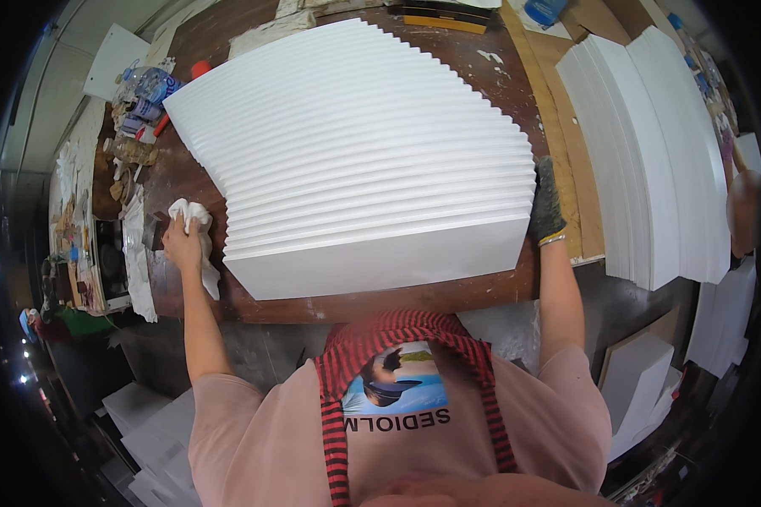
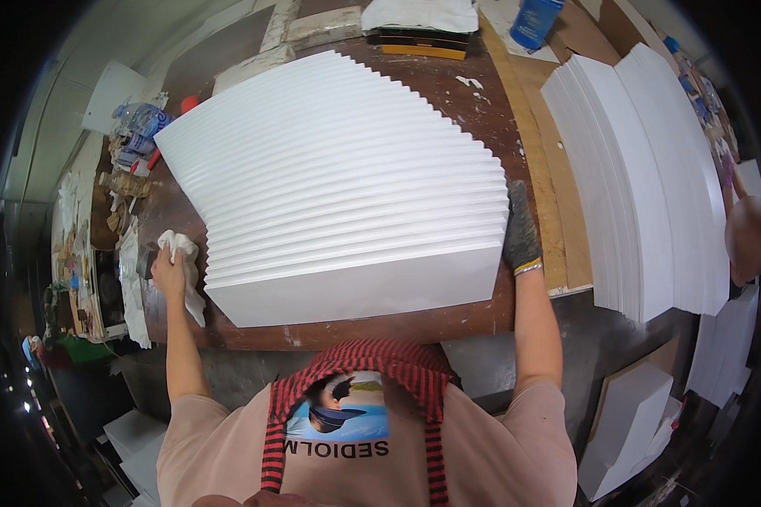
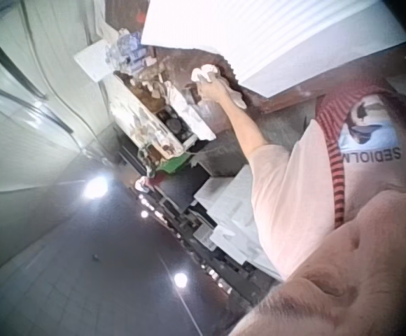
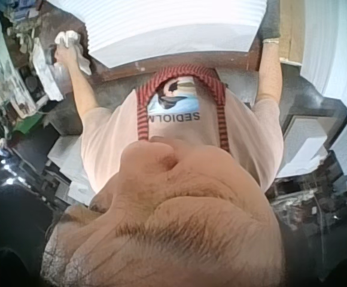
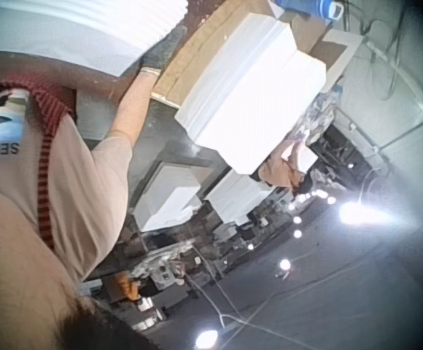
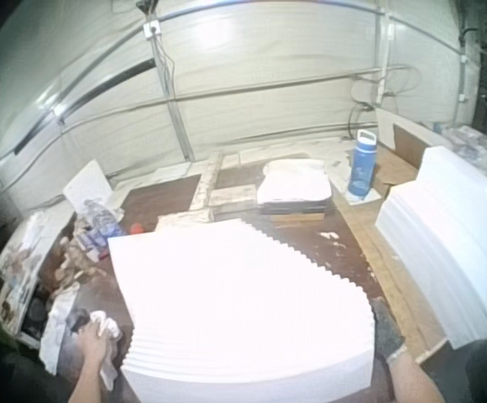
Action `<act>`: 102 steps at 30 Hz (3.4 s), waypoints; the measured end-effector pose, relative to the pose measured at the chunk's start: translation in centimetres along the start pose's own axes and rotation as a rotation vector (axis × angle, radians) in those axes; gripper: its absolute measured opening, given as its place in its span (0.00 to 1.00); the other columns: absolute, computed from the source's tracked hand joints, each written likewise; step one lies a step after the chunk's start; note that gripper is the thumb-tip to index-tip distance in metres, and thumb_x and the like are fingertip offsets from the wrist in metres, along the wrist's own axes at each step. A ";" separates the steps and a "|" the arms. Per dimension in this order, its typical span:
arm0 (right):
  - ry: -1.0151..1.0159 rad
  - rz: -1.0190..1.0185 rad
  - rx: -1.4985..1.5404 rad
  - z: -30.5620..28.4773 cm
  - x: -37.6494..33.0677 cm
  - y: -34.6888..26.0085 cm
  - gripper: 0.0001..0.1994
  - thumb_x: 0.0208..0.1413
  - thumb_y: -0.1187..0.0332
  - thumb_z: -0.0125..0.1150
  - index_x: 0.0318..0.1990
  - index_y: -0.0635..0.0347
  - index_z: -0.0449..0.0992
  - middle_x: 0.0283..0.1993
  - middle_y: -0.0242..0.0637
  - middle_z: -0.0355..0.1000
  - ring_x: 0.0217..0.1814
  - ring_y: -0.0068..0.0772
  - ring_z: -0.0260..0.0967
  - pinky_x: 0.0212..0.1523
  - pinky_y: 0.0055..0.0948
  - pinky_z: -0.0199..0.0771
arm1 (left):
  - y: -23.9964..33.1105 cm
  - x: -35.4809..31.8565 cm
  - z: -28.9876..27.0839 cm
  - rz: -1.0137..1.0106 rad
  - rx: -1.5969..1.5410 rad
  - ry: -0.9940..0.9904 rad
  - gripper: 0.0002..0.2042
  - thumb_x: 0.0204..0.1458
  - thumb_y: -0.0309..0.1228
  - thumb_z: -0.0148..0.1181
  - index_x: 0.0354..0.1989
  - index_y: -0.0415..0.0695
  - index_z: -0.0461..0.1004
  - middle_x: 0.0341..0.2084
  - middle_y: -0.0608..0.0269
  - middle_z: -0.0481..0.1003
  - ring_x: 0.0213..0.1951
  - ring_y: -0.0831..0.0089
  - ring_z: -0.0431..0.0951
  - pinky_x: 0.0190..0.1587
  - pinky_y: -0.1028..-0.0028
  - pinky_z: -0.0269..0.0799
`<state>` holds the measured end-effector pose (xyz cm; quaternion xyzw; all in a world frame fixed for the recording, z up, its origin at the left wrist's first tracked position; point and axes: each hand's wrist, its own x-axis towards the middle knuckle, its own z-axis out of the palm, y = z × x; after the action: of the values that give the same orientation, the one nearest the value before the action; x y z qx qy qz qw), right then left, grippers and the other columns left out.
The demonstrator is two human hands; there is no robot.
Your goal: The person puts on a glove and wipes a stack of white corrugated foam panels with a cloth. They repeatedly wipe the edges and surfaces of the panels, occasionally lifting and repositioning the stack. The person also picks up a water bottle and a small white block while continuing to wipe the panels.
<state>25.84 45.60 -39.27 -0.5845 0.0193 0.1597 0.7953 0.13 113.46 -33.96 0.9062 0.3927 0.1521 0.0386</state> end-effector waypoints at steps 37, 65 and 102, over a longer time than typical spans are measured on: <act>-0.028 0.596 -0.735 23.9 30.1 -7.1 0.23 0.58 0.37 0.58 0.44 0.45 0.81 0.19 0.14 0.66 0.14 0.08 0.52 0.14 0.11 0.53 | 5.5 28.7 12.2 -0.396 -1.623 -0.450 0.34 0.64 0.58 0.49 0.62 0.35 0.69 0.56 0.53 0.74 0.55 0.64 0.75 0.58 0.68 0.69; 0.208 0.206 -0.019 0.8 2.5 -1.7 0.32 0.67 0.42 0.47 0.66 0.58 0.67 0.63 0.34 0.70 0.64 0.26 0.66 0.66 0.31 0.64 | 2.8 -11.6 1.5 -0.482 -1.463 -0.389 0.28 0.71 0.42 0.40 0.68 0.29 0.57 0.67 0.49 0.62 0.68 0.61 0.62 0.71 0.62 0.52; 0.284 0.182 -0.211 20.5 13.3 -6.5 0.30 0.72 0.49 0.36 0.71 0.63 0.58 0.73 0.42 0.59 0.76 0.34 0.52 0.76 0.33 0.47 | 3.7 19.7 6.1 -0.314 -1.392 -0.504 0.36 0.65 0.55 0.48 0.70 0.36 0.58 0.70 0.54 0.59 0.70 0.66 0.58 0.72 0.64 0.47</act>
<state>37.03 66.18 -29.69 -0.6772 0.1674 0.1481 0.7010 17.28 125.47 -34.19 0.6132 0.3098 0.1458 0.7118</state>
